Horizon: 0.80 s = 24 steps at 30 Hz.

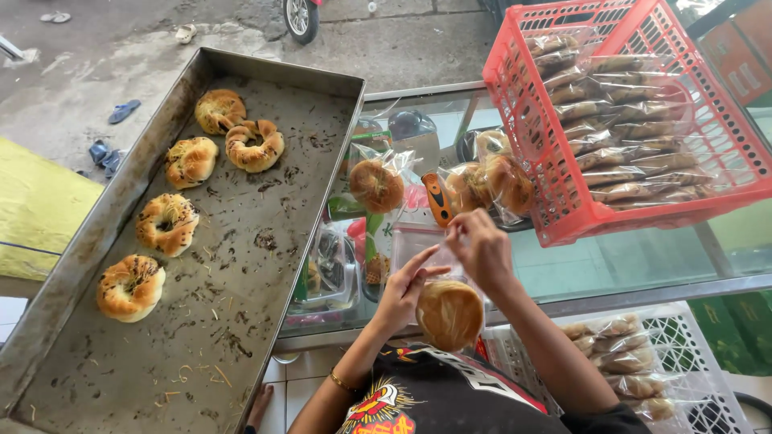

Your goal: The person picks up baked rolls from a metal tray and places them into individual clear plastic bags, then organizes the bagged rolls into a white plastic crate.

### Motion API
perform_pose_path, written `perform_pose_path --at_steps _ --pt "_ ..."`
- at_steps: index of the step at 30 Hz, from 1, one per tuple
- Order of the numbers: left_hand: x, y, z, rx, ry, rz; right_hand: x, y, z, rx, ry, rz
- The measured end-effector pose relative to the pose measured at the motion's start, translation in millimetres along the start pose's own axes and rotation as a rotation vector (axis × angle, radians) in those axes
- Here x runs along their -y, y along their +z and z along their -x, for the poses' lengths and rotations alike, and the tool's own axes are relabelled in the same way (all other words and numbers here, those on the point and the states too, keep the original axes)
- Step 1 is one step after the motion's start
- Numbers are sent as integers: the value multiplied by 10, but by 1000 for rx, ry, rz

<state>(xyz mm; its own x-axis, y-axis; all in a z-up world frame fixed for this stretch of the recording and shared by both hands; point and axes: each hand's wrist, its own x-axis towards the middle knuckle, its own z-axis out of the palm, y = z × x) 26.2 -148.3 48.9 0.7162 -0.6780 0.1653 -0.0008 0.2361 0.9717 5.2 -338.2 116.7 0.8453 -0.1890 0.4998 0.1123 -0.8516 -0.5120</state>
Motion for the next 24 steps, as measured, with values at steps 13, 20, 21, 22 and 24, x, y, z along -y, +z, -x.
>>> perform_pose_path --at_steps 13,20,21,22,24 --pt "91 -343 155 -239 10 316 -977 -397 46 -270 783 -1438" --pt "57 -449 225 -295 38 241 -758 -151 326 -455 104 -191" --pt "52 -478 242 -305 69 236 -727 -140 347 -422 107 -116" --pt "48 -497 253 -308 69 236 -767 -134 375 -420 106 -117" --pt "35 -540 283 -365 19 183 -841 -116 429 -406 210 -89"
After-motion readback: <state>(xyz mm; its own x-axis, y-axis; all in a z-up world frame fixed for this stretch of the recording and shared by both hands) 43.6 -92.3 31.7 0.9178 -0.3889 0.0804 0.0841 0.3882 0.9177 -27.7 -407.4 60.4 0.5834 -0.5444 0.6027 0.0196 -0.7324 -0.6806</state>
